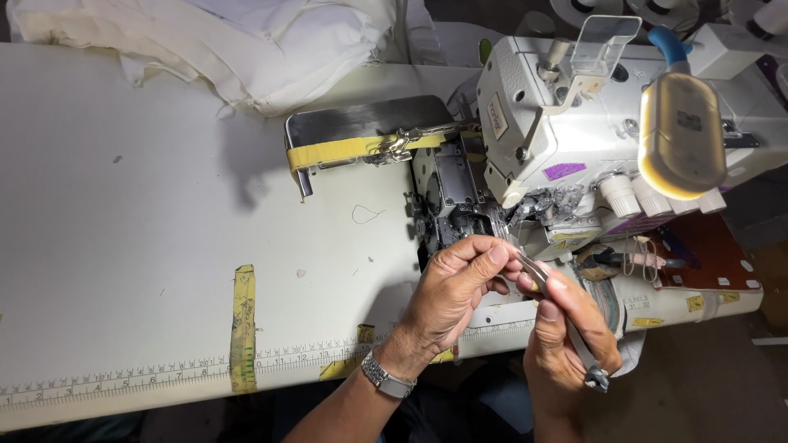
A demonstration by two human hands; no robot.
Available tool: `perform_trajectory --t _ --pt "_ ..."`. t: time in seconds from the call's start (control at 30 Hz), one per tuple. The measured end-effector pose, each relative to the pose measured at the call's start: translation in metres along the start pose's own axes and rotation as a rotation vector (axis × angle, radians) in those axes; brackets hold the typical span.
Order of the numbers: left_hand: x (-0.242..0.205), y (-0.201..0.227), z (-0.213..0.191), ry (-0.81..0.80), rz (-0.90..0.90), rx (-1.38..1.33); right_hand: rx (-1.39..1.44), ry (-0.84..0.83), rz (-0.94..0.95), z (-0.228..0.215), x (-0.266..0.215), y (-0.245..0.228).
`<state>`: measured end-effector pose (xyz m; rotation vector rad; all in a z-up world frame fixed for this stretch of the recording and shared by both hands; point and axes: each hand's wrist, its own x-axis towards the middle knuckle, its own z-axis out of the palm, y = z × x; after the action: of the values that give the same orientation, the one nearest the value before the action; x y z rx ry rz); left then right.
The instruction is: Using tweezers to thread and adjust the internal components of an industrial overlock sewing machine.
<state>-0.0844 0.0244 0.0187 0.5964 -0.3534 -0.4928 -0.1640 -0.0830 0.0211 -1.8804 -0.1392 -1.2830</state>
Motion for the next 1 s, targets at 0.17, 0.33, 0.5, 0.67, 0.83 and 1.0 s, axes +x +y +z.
perform_trajectory --t 0.17,0.33,0.5,0.67,0.83,1.0 --pt "-0.002 0.005 0.003 -0.044 0.004 -0.041 -0.078 -0.032 -0.007 0.004 0.002 -0.006" --pt "-0.002 0.006 0.002 -0.054 0.005 -0.044 -0.085 -0.055 -0.019 0.01 0.003 -0.005" --pt "-0.002 0.006 0.004 -0.049 0.014 -0.031 -0.085 -0.036 -0.042 0.012 -0.003 0.003" --pt "-0.001 0.005 0.003 -0.037 0.035 -0.038 -0.09 -0.039 -0.07 0.016 -0.003 0.004" --pt "-0.001 0.003 0.002 -0.036 0.058 -0.027 -0.15 -0.029 -0.059 0.013 -0.01 0.01" --pt "-0.001 0.002 0.001 -0.029 0.049 -0.023 -0.126 -0.032 -0.068 0.014 -0.01 0.01"
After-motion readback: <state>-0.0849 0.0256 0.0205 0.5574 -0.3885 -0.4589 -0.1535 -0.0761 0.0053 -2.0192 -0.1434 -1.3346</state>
